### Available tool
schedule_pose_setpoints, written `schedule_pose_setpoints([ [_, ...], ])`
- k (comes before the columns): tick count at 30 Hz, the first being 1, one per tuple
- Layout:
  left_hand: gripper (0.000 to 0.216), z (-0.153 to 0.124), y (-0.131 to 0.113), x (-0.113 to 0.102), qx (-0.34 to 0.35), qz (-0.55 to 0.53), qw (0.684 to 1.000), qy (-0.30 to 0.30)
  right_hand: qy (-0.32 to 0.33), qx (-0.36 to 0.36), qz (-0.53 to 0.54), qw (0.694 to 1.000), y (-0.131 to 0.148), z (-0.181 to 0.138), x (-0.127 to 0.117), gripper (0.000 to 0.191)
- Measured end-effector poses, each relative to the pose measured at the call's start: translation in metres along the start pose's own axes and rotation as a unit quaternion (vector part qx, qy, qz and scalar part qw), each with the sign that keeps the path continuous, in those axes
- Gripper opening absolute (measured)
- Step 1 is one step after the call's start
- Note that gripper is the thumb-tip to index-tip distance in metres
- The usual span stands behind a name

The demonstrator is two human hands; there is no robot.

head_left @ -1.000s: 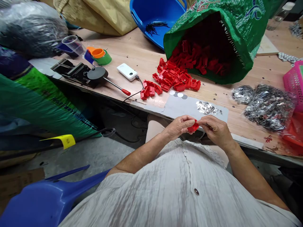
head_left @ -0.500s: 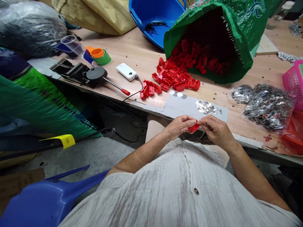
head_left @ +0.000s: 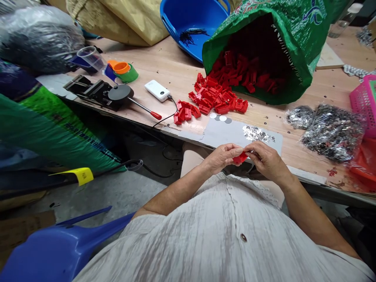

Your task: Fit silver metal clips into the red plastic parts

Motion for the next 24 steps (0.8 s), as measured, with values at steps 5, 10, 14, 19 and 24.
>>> schedule_pose_setpoints([
  [5,0.053,0.001,0.000,-0.001,0.003,-0.003,1.000,-0.007,0.014,0.009,0.006,1.000,-0.002,0.000,0.000,0.016],
  [10,0.052,0.001,-0.001,-0.001,0.007,0.003,1.000,-0.005,0.026,0.002,0.015,1.000,-0.002,0.000,-0.001,0.017],
  [14,0.054,0.001,0.003,-0.001,0.006,-0.002,1.000,-0.003,0.021,0.005,0.042,0.999,-0.001,-0.001,-0.002,0.017],
  [19,0.053,0.002,0.006,-0.004,0.003,-0.007,1.000,-0.020,0.043,0.086,0.104,0.990,-0.010,-0.005,-0.006,0.018],
  [24,0.052,0.000,0.004,-0.002,0.002,0.001,1.000,-0.025,0.025,0.235,0.148,0.960,-0.028,-0.013,-0.003,0.016],
])
Point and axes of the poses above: each hand's wrist, its own z-axis towards the middle knuckle, its own x-axis out of the palm, y = z × x, the point moved 3 cm from there along z, towards the middle knuckle, and after that the axes turned 3 degrees about x, right-handed, at the moved point
